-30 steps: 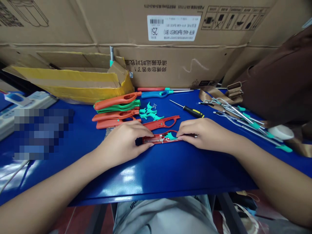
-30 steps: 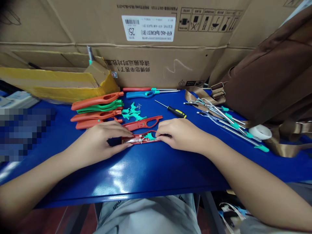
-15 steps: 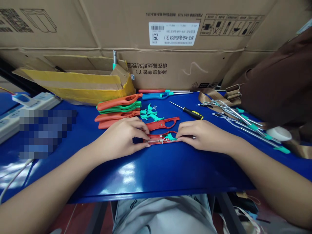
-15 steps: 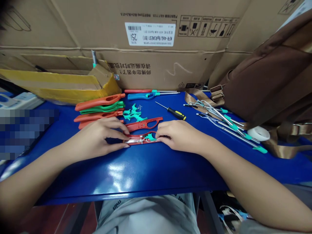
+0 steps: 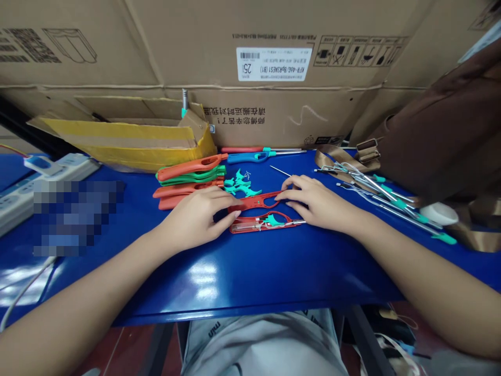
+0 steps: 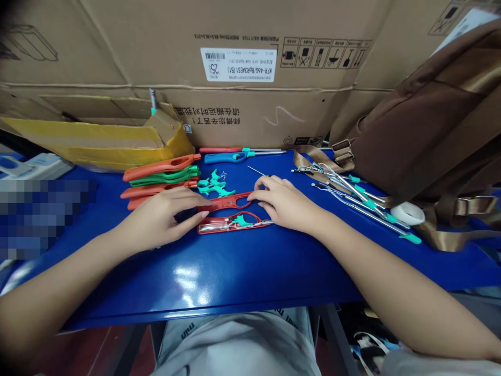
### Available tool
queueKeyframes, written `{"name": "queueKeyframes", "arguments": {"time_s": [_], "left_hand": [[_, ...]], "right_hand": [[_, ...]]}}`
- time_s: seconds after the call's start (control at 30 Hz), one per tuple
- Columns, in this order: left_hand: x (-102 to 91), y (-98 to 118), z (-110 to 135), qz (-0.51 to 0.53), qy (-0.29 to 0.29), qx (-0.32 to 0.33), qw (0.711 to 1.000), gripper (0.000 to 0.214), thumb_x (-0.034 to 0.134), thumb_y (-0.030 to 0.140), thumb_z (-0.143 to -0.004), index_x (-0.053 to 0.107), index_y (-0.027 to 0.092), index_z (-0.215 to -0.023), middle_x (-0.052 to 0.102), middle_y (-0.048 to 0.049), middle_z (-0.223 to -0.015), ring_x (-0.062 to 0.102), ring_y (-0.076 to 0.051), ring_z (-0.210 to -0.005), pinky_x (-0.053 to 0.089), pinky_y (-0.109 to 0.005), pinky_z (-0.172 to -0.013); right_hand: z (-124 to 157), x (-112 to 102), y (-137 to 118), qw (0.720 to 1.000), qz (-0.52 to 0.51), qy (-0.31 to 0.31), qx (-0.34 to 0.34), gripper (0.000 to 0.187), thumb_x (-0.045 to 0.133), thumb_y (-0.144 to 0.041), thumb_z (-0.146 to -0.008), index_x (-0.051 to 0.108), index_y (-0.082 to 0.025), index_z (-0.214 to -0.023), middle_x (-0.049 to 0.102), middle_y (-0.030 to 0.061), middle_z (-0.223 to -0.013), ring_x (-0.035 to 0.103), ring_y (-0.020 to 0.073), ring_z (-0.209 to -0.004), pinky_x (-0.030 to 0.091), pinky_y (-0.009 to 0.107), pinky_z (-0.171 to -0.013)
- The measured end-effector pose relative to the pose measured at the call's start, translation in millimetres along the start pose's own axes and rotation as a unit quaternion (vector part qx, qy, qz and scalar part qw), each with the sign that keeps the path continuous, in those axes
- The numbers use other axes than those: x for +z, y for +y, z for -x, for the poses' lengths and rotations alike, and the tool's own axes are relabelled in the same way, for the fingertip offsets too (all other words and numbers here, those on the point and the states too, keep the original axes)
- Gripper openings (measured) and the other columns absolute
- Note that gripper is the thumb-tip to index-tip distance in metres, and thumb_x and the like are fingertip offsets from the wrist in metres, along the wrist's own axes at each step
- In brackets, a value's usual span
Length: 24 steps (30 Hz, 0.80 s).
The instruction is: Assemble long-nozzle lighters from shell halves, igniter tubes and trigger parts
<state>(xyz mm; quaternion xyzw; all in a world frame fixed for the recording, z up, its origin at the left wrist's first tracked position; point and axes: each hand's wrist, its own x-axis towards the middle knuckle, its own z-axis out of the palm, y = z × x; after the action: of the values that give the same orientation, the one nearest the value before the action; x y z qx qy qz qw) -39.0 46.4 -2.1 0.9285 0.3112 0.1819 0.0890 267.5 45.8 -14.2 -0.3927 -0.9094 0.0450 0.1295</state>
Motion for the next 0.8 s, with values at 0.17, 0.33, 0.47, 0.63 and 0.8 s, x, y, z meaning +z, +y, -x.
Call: {"name": "queueKeyframes", "arguments": {"time_s": [0.17,0.33,0.47,0.63,0.8], "left_hand": [[3.0,2.6,0.8,-0.015,-0.006,0.009,1.000,0.031,0.048,0.030,-0.103,0.071,0.018,-0.118,0.076,-0.0073,-0.107,0.068,-0.024,-0.098,0.054,-0.040,-0.090],[4.1,5.5,1.5,-0.014,0.035,0.005,0.999,0.030,0.052,0.030,-0.101,0.069,0.017,-0.123,0.073,-0.0083,-0.119,0.066,-0.025,-0.109,0.052,-0.043,-0.101],[4.4,3.7,2.6,-0.046,0.106,0.017,0.993,0.033,0.061,0.032,-0.097,0.068,0.014,-0.124,0.073,-0.0119,-0.119,0.066,-0.028,-0.111,0.054,-0.047,-0.100],[4.5,3.3,6.0,-0.042,0.122,0.046,0.991,0.030,0.061,0.026,-0.097,0.068,0.011,-0.121,0.074,-0.0138,-0.114,0.068,-0.027,-0.107,0.057,-0.045,-0.095],[2.9,8.1,7.7,-0.012,0.073,0.045,0.996,0.033,0.060,0.033,-0.098,0.068,0.012,-0.122,0.075,-0.0121,-0.110,0.070,-0.025,-0.098,0.058,-0.040,-0.088]], "right_hand": [[-0.1,-2.9,0.1,1.000,-0.023,0.006,0.009,0.007,0.063,-0.022,-0.094,0.069,-0.021,-0.096,0.061,0.0105,-0.116,0.058,0.0279,-0.106,0.046,0.046,-0.091],[-4.3,-7.3,-10.8,0.981,-0.177,0.043,0.064,0.006,0.060,-0.024,-0.094,0.064,-0.020,-0.092,0.067,0.0066,-0.097,0.061,0.0227,-0.091,0.047,0.039,-0.084],[-6.9,-4.7,-16.7,0.943,-0.285,0.097,0.142,0.011,0.060,-0.030,-0.093,0.063,-0.019,-0.093,0.069,0.0047,-0.087,0.064,0.0185,-0.079,0.051,0.034,-0.075],[-6.7,-4.7,-19.2,0.925,-0.343,0.053,0.156,0.025,0.054,-0.031,-0.095,0.064,-0.015,-0.112,0.071,0.0047,-0.086,0.066,0.0157,-0.074,0.053,0.028,-0.065],[-2.6,-9.4,-22.1,0.957,-0.277,-0.008,0.083,0.033,0.057,-0.036,-0.097,0.064,-0.020,-0.125,0.068,0.0040,-0.097,0.061,0.0152,-0.078,0.051,0.029,-0.071]]}}
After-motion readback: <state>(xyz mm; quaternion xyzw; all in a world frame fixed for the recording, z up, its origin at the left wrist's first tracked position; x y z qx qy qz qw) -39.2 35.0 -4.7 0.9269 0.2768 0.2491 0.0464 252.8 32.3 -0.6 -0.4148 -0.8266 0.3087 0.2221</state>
